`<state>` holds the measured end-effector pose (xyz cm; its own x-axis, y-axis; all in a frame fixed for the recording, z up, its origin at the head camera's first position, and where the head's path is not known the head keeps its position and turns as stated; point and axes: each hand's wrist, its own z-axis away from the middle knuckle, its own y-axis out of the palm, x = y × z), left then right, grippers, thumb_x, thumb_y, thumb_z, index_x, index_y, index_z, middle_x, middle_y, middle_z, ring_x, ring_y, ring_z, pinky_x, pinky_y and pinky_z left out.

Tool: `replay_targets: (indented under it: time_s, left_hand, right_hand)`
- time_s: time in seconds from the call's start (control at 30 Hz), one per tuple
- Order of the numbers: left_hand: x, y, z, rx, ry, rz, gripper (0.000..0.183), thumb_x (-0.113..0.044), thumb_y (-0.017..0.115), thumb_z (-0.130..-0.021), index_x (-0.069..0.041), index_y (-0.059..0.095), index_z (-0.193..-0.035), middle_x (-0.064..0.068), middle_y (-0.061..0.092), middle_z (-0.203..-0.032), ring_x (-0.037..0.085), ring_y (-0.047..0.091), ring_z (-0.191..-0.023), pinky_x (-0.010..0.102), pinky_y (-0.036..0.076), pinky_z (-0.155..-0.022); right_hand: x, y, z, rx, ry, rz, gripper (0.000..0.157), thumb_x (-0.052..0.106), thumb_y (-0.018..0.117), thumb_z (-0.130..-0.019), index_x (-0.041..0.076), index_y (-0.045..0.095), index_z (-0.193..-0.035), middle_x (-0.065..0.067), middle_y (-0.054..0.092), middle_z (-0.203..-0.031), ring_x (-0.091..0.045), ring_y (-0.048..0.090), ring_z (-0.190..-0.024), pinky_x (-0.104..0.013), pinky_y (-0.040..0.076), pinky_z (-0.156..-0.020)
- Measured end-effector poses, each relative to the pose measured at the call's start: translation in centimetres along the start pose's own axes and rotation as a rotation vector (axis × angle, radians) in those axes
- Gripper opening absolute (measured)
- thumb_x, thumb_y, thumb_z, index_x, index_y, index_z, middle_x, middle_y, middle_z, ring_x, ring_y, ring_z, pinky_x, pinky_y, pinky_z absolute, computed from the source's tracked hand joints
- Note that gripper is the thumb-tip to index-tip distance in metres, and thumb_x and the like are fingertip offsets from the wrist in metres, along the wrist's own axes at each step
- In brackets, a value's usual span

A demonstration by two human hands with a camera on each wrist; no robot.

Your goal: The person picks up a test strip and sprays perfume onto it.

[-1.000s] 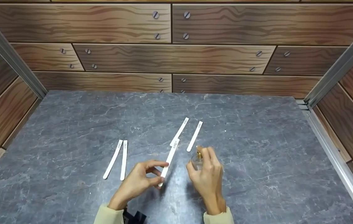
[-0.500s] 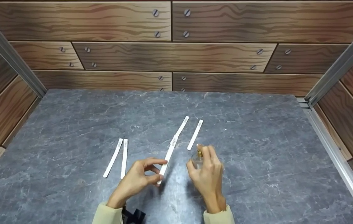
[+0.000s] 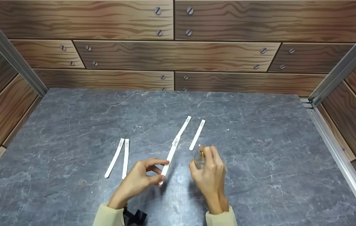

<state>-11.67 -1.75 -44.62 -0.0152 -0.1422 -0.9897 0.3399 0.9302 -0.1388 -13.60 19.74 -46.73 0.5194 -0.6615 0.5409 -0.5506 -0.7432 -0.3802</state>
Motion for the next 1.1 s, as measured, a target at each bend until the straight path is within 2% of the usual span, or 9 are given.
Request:
replay_targets:
  time_s: [0.43,0.6,0.83,1.1]
  left_hand:
    - [-0.03,0.11,0.23,-0.02,-0.006,0.011,0.043,0.015,0.072,-0.084,0.002,0.069,-0.125,0.012,0.068,-0.121,0.018,0.07,-0.068,0.038,0.061,-0.061]
    - [0.03,0.08,0.12,-0.018,-0.013,0.006,0.043,0.014,0.072,-0.084,0.002,0.069,-0.125,0.011,0.068,-0.117,0.018,0.07,-0.065,0.037,0.06,-0.059]
    - [-0.01,-0.03,0.01,-0.006,-0.023,0.006,0.043,0.014,0.071,-0.086,0.003,0.068,-0.127,0.01,0.067,-0.121,0.013,0.069,-0.067,0.035,0.06,-0.059]
    - [-0.16,0.04,0.09,-0.013,-0.021,0.011,0.043,0.014,0.072,-0.085,0.002,0.069,-0.126,0.011,0.067,-0.122,0.016,0.07,-0.071,0.031,0.06,-0.059]
  right_hand:
    - [0.02,-0.2,-0.05,-0.019,0.011,0.01,0.046,-0.011,0.079,-0.06,-0.008,0.062,-0.102,-0.021,0.067,-0.088,-0.028,0.06,-0.07,-0.008,0.044,-0.071]
    - [0.01,-0.23,-0.07,-0.022,0.017,0.0,0.049,-0.012,0.079,-0.06,-0.008,0.062,-0.105,-0.02,0.066,-0.085,-0.025,0.06,-0.071,-0.008,0.044,-0.07]
    - [-0.04,-0.26,-0.29,-0.037,0.008,-0.008,0.05,-0.011,0.08,-0.059,-0.006,0.064,-0.106,-0.017,0.066,-0.085,-0.022,0.059,-0.072,-0.008,0.045,-0.068]
    - [-0.01,-0.24,-0.17,-0.023,0.015,-0.007,0.05,-0.012,0.081,-0.059,-0.007,0.063,-0.105,-0.019,0.067,-0.086,-0.023,0.06,-0.072,-0.007,0.045,-0.069]
